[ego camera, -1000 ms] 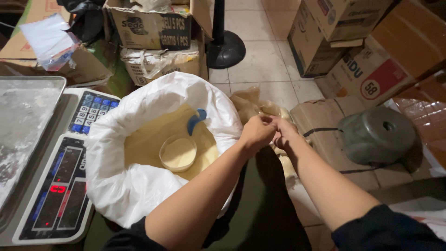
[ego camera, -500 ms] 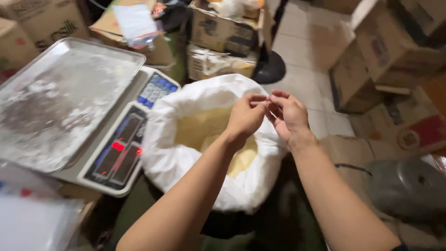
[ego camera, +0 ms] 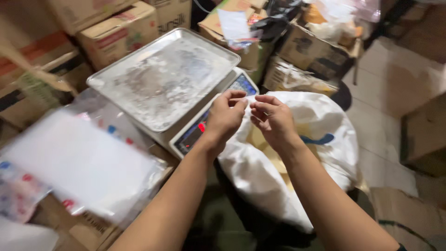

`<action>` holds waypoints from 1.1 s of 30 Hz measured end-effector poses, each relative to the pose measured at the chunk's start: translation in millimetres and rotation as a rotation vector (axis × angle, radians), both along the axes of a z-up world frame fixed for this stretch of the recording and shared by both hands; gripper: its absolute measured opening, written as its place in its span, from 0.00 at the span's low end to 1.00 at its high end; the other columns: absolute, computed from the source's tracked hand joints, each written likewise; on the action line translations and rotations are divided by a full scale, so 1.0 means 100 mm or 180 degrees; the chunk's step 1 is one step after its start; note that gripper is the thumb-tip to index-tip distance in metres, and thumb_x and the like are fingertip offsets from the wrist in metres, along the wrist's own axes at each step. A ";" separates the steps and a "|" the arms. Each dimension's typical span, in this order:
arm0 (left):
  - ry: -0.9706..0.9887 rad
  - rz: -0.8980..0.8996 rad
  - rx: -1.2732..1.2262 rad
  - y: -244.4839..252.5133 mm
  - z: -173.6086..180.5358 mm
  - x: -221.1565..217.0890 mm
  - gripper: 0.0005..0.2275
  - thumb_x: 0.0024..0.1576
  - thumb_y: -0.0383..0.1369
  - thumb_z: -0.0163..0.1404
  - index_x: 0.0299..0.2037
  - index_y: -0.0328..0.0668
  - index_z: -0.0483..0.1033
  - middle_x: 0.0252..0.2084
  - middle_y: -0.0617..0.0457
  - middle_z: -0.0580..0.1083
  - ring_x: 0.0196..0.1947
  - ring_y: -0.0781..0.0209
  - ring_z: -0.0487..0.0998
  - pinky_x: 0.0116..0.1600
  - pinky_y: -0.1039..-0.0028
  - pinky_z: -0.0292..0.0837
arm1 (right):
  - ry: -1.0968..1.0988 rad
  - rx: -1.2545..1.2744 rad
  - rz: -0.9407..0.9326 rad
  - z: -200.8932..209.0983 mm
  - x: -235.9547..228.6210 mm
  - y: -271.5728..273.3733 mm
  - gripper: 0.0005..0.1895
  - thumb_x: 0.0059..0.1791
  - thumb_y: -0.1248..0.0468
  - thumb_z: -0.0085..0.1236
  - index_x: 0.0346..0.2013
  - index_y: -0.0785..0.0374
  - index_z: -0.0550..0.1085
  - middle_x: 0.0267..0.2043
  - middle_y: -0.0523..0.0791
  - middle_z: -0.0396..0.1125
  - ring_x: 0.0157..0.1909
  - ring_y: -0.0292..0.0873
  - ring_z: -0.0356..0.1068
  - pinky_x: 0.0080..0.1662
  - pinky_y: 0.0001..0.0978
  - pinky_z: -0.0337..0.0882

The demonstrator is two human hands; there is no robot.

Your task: The person scoops a yellow powder from a large sack into small plastic bags using a blue scoop. They place each filled bag on a digital scale to check the weight, then tie the bag closed. The process is repeated for multiple bags.

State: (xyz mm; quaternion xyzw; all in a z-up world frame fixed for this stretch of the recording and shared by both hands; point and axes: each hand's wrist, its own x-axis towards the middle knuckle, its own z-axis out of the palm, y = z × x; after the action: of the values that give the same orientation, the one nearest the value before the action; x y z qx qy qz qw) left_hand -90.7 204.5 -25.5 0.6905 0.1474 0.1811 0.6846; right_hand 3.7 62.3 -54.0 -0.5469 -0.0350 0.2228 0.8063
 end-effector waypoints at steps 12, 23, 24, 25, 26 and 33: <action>0.0083 0.1134 0.0521 1.29 0.07 -1.25 0.13 0.58 0.33 0.52 0.52 0.37 0.78 0.49 0.47 0.80 0.48 0.60 0.81 0.52 0.71 0.75 | -0.0484 0.0129 0.1484 0.13 -1.03 1.67 0.08 0.50 0.71 0.57 0.44 0.65 0.75 0.36 0.45 0.72 0.37 0.38 0.72 0.39 0.31 0.73; 0.1875 0.1680 0.2259 1.77 -0.15 -2.22 0.20 0.52 0.34 0.60 0.55 0.44 0.76 0.57 0.45 0.74 0.59 0.47 0.71 0.63 0.59 0.68 | -0.0521 -0.0303 0.2075 -0.01 -1.72 2.32 0.10 0.46 0.70 0.60 0.42 0.67 0.75 0.36 0.44 0.72 0.36 0.38 0.72 0.39 0.31 0.75; 0.2068 0.1623 0.2421 1.76 -0.19 -2.26 0.23 0.48 0.36 0.62 0.56 0.46 0.76 0.60 0.47 0.72 0.61 0.47 0.69 0.62 0.53 0.64 | -0.0561 -0.0348 0.2073 -0.02 -1.74 2.33 0.10 0.47 0.70 0.60 0.42 0.67 0.75 0.36 0.45 0.72 0.37 0.38 0.72 0.39 0.31 0.75; 0.2257 0.1554 0.2583 1.75 -0.24 -2.31 0.27 0.44 0.38 0.65 0.57 0.47 0.76 0.63 0.50 0.70 0.63 0.47 0.66 0.62 0.47 0.60 | -0.0601 -0.0396 0.2061 -0.03 -1.76 2.34 0.10 0.47 0.70 0.60 0.42 0.67 0.75 0.36 0.45 0.72 0.37 0.38 0.73 0.40 0.32 0.75; 0.2447 0.1482 0.2744 1.75 -0.29 -2.34 0.31 0.41 0.41 0.68 0.57 0.49 0.76 0.66 0.52 0.68 0.65 0.48 0.63 0.61 0.42 0.56 | -0.0641 -0.0443 0.2049 -0.05 -1.77 2.34 0.09 0.47 0.69 0.60 0.42 0.67 0.75 0.36 0.45 0.72 0.37 0.38 0.73 0.40 0.32 0.75; 0.1944 0.1895 0.3046 1.76 -0.67 -2.50 0.04 0.46 0.39 0.63 0.30 0.62 0.88 0.55 0.66 0.77 0.58 0.61 0.70 0.59 0.53 0.63 | -0.0621 -0.0521 0.1870 -0.20 -1.71 2.20 0.07 0.48 0.69 0.58 0.41 0.65 0.75 0.37 0.44 0.73 0.38 0.38 0.73 0.40 0.30 0.75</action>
State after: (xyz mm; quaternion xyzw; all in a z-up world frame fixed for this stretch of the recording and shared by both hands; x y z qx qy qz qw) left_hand -340.8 380.3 -92.2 0.8697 0.4241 0.2043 0.1484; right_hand -167.2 282.2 -74.4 -0.5952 -0.2505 0.3946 0.6536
